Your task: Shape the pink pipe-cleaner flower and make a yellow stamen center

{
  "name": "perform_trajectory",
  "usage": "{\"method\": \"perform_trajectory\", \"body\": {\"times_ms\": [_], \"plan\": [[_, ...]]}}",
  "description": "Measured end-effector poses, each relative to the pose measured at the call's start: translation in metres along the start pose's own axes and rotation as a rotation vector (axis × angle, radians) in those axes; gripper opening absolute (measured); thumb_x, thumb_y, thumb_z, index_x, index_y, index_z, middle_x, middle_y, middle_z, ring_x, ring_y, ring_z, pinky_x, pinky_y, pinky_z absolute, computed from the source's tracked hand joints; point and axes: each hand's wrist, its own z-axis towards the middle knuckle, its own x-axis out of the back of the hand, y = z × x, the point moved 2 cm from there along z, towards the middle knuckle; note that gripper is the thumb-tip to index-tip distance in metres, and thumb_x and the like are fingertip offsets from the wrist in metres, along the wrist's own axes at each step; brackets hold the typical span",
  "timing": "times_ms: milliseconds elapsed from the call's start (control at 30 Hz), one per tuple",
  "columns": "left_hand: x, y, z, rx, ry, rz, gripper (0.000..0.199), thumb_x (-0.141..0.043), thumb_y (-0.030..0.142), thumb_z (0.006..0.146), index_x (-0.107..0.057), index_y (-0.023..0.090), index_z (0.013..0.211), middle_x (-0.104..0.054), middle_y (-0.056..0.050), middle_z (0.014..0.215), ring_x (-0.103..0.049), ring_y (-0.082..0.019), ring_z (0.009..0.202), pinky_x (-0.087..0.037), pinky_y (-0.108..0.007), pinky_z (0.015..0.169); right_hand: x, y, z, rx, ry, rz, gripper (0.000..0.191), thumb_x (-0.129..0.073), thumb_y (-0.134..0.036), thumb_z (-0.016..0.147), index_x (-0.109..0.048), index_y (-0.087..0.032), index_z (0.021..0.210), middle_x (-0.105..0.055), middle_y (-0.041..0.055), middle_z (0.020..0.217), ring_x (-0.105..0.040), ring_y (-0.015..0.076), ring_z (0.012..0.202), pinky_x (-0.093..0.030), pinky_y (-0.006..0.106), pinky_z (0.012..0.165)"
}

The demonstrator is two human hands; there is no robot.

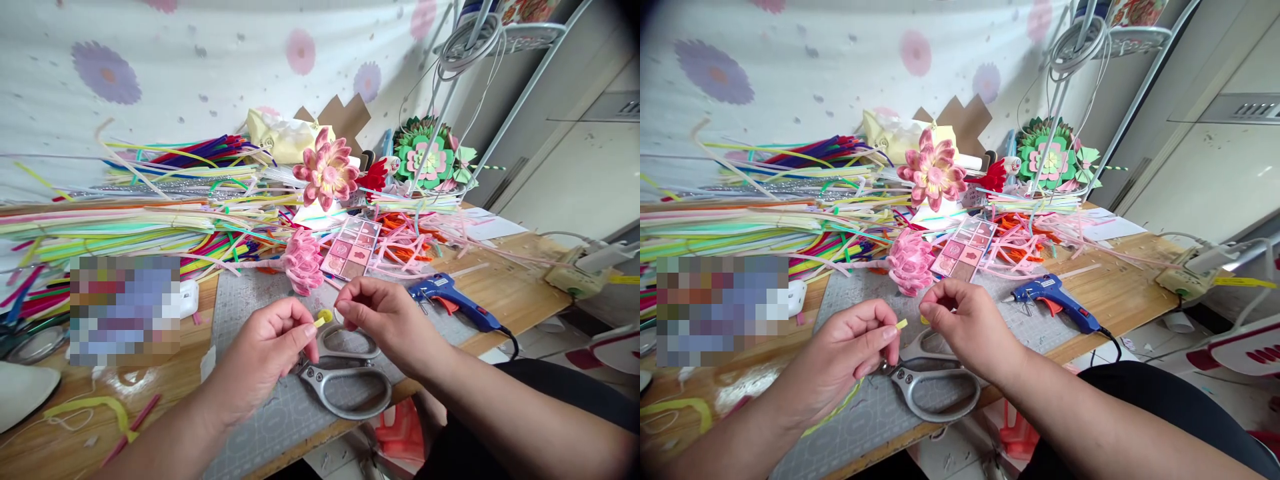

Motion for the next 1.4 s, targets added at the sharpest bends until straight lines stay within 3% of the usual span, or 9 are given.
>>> {"method": "perform_trajectory", "body": {"times_ms": [300, 533, 600, 667, 733, 900, 1167, 1300, 1400], "plan": [[-0.001, 0.005, 0.0, 0.071, 0.049, -0.084, 0.018, -0.059, 0.03, 0.083, -0.054, 0.016, 0.072, -0.063, 0.002, 0.06, -0.04, -0.004, 0.043, -0.024, -0.019, 0.044, 0.013, 0.001, -0.017, -0.063, -0.094, 0.307, 0.014, -0.067, -0.03, 0.082, -0.067, -0.016, 0.081, -0.061, -0.0004, 0.072, -0.058, 0.0091, 0.065, -0.046, 0.021, 0.064], [0.002, 0.006, -0.001, 0.091, 0.055, -0.108, 0.018, -0.061, 0.028, 0.082, -0.055, 0.016, 0.07, -0.062, 0.002, 0.058, -0.039, -0.005, 0.044, -0.023, -0.02, 0.045, 0.042, -0.03, -0.052, 0.03, -0.481, -0.344, 0.014, -0.064, -0.027, 0.082, -0.073, -0.021, 0.091, -0.07, 0.0025, 0.076, -0.064, 0.0145, 0.067, -0.049, 0.023, 0.062], [0.002, 0.005, -0.001, 0.088, 0.056, -0.117, 0.018, -0.061, 0.029, 0.082, -0.055, 0.016, 0.069, -0.062, 0.002, 0.059, -0.04, -0.005, 0.045, -0.025, -0.02, 0.046, 0.068, -0.027, -0.054, 0.05, -0.327, -0.601, 0.016, -0.059, -0.028, 0.085, -0.073, -0.022, 0.092, -0.071, 0.0029, 0.076, -0.064, 0.0158, 0.067, -0.047, 0.024, 0.061], [0.002, 0.004, -0.001, 0.085, 0.058, -0.125, 0.018, -0.061, 0.029, 0.082, -0.056, 0.016, 0.07, -0.061, 0.003, 0.059, -0.04, -0.005, 0.046, -0.026, -0.019, 0.046, 0.106, -0.016, -0.052, 0.065, 0.013, -0.878, 0.019, -0.053, -0.028, 0.087, -0.071, -0.021, 0.09, -0.071, 0.004, 0.079, -0.064, 0.0175, 0.069, -0.046, 0.027, 0.065], [0.003, 0.003, -0.001, 0.087, 0.058, -0.136, 0.017, -0.062, 0.029, 0.082, -0.058, 0.017, 0.072, -0.062, 0.003, 0.06, -0.04, -0.004, 0.047, -0.025, -0.019, 0.046, 0.144, 0.002, -0.05, -0.068, 0.213, -1.045, 0.022, -0.052, -0.033, 0.086, -0.069, -0.021, 0.092, -0.071, 0.0055, 0.082, -0.063, 0.0199, 0.07, -0.045, 0.029, 0.063], [0.003, 0.0, 0.001, 0.104, 0.068, -0.166, 0.015, -0.063, 0.03, 0.082, -0.059, 0.017, 0.074, -0.061, 0.003, 0.06, -0.04, -0.005, 0.047, -0.026, -0.018, 0.046, 0.194, 0.04, -0.048, -0.307, 0.219, -1.249, 0.03, -0.06, -0.039, 0.076, -0.07, -0.018, 0.094, -0.07, 0.0094, 0.088, -0.062, 0.0248, 0.075, -0.04, 0.032, 0.063], [0.004, -0.001, 0.003, 0.09, 0.146, -0.16, 0.017, -0.067, 0.034, 0.078, -0.061, 0.017, 0.076, -0.054, 0.005, 0.052, -0.039, -0.005, 0.045, -0.026, -0.018, 0.043, 0.182, 0.031, -0.051, -0.317, 0.275, -1.1, 0.018, -0.054, -0.023, 0.068, -0.067, -0.019, 0.079, -0.063, 0.0027, 0.065, -0.055, 0.0178, 0.059, -0.037, 0.028, 0.055], [0.003, -0.001, 0.003, 0.081, 0.18, -0.173, 0.019, -0.068, 0.034, 0.077, -0.062, 0.016, 0.077, -0.054, 0.005, 0.052, -0.038, -0.005, 0.044, -0.025, -0.017, 0.041, 0.159, 0.021, -0.06, -0.25, 0.388, -0.59, 0.015, -0.061, -0.03, 0.069, -0.057, -0.021, 0.079, -0.061, 0.0016, 0.068, -0.058, 0.0177, 0.061, -0.045, 0.027, 0.054], [0.002, 0.001, 0.003, 0.062, 0.204, -0.164, 0.019, -0.068, 0.033, 0.076, -0.062, 0.015, 0.077, -0.055, 0.005, 0.051, -0.038, -0.005, 0.043, -0.025, -0.016, 0.041, 0.125, 0.019, -0.062, -0.279, 0.323, -0.295, 0.018, -0.068, -0.03, 0.065, -0.055, -0.02, 0.073, -0.061, 0.0011, 0.063, -0.056, 0.0171, 0.059, -0.043, 0.026, 0.052]]}}
